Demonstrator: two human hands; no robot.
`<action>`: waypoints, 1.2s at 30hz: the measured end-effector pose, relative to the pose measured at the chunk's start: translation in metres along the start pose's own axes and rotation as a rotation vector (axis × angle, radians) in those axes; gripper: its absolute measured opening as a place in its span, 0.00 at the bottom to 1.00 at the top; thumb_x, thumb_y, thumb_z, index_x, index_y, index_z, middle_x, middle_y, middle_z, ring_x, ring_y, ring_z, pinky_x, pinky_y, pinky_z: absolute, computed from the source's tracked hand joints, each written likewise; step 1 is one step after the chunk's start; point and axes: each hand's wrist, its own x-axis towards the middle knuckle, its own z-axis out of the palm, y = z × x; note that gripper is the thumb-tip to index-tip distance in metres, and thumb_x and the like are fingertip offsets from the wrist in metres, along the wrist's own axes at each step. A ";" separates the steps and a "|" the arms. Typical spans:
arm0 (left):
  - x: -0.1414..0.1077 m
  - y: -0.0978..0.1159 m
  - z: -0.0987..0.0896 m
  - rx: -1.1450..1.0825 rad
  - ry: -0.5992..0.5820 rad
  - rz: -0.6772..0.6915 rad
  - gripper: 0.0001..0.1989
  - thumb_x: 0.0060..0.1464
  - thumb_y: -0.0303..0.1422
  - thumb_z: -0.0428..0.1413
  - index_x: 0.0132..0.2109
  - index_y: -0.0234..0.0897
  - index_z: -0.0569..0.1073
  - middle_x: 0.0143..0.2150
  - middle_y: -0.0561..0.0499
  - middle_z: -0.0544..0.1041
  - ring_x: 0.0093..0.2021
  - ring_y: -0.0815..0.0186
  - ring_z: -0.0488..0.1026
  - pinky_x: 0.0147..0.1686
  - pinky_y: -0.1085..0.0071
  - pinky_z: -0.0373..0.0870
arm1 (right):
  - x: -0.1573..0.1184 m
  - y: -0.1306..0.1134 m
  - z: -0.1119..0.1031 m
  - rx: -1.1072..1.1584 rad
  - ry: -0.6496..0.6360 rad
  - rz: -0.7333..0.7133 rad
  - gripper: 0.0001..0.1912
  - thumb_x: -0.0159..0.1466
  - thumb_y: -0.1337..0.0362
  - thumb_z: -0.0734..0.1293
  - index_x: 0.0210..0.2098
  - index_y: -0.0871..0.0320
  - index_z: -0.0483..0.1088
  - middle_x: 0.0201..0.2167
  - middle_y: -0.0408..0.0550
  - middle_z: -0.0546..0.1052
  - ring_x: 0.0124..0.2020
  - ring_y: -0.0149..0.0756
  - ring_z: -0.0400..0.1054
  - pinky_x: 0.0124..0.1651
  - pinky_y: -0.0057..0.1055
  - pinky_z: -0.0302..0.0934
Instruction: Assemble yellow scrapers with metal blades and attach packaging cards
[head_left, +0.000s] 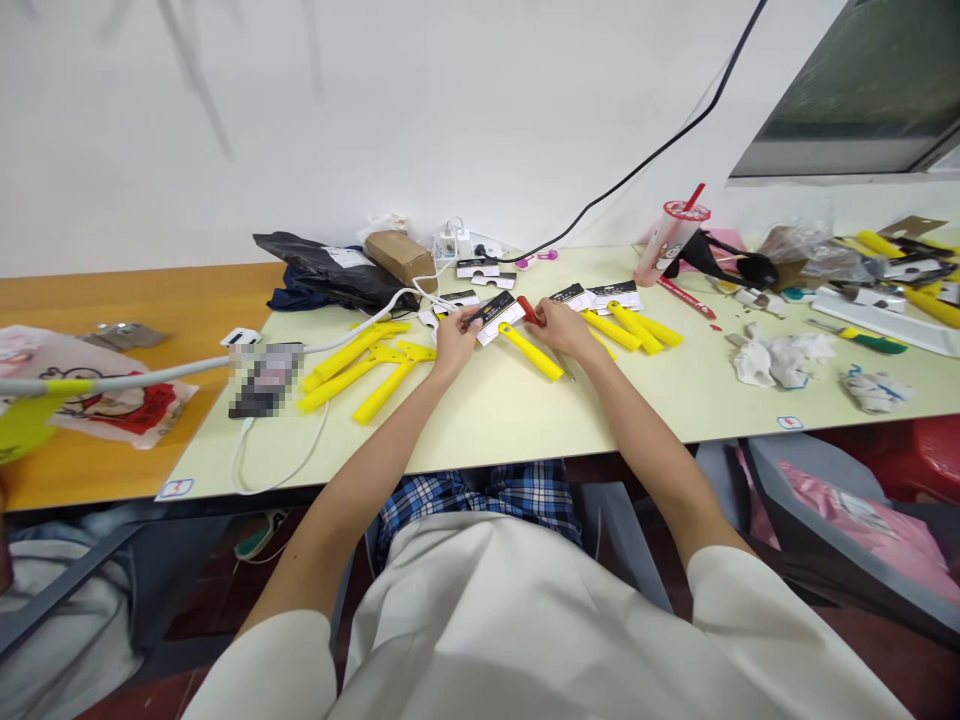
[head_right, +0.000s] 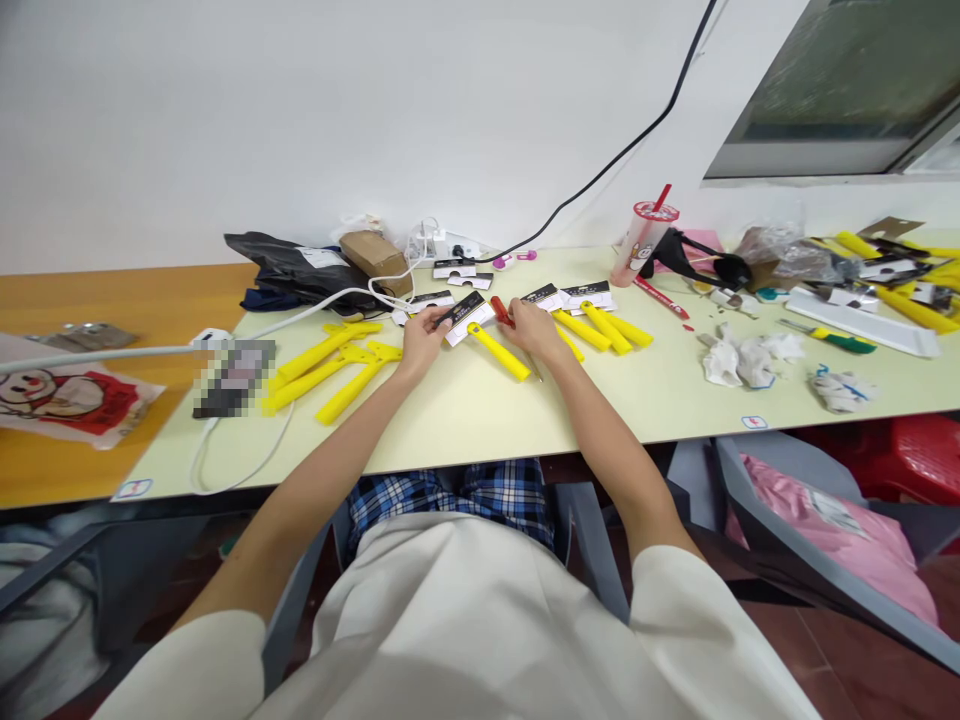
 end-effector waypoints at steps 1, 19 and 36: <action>0.000 0.000 0.000 0.000 0.002 0.002 0.13 0.55 0.29 0.66 0.49 0.37 0.84 0.50 0.41 0.87 0.51 0.55 0.84 0.62 0.55 0.78 | -0.001 0.001 0.000 -0.030 -0.016 0.001 0.12 0.72 0.56 0.72 0.49 0.56 0.73 0.43 0.64 0.84 0.43 0.61 0.78 0.47 0.49 0.72; 0.025 0.003 0.100 -0.073 -0.085 -0.232 0.08 0.58 0.25 0.66 0.45 0.32 0.85 0.46 0.38 0.87 0.45 0.55 0.84 0.55 0.54 0.82 | 0.020 0.051 -0.079 1.727 0.920 0.285 0.05 0.69 0.63 0.71 0.37 0.52 0.71 0.38 0.42 0.80 0.35 0.30 0.78 0.31 0.23 0.74; -0.061 0.059 -0.141 0.925 -0.154 0.153 0.23 0.65 0.41 0.65 0.63 0.39 0.78 0.57 0.38 0.78 0.57 0.47 0.77 0.66 0.48 0.71 | -0.007 -0.043 -0.013 0.591 0.392 -0.585 0.10 0.74 0.63 0.69 0.54 0.52 0.77 0.58 0.59 0.77 0.61 0.57 0.71 0.67 0.60 0.67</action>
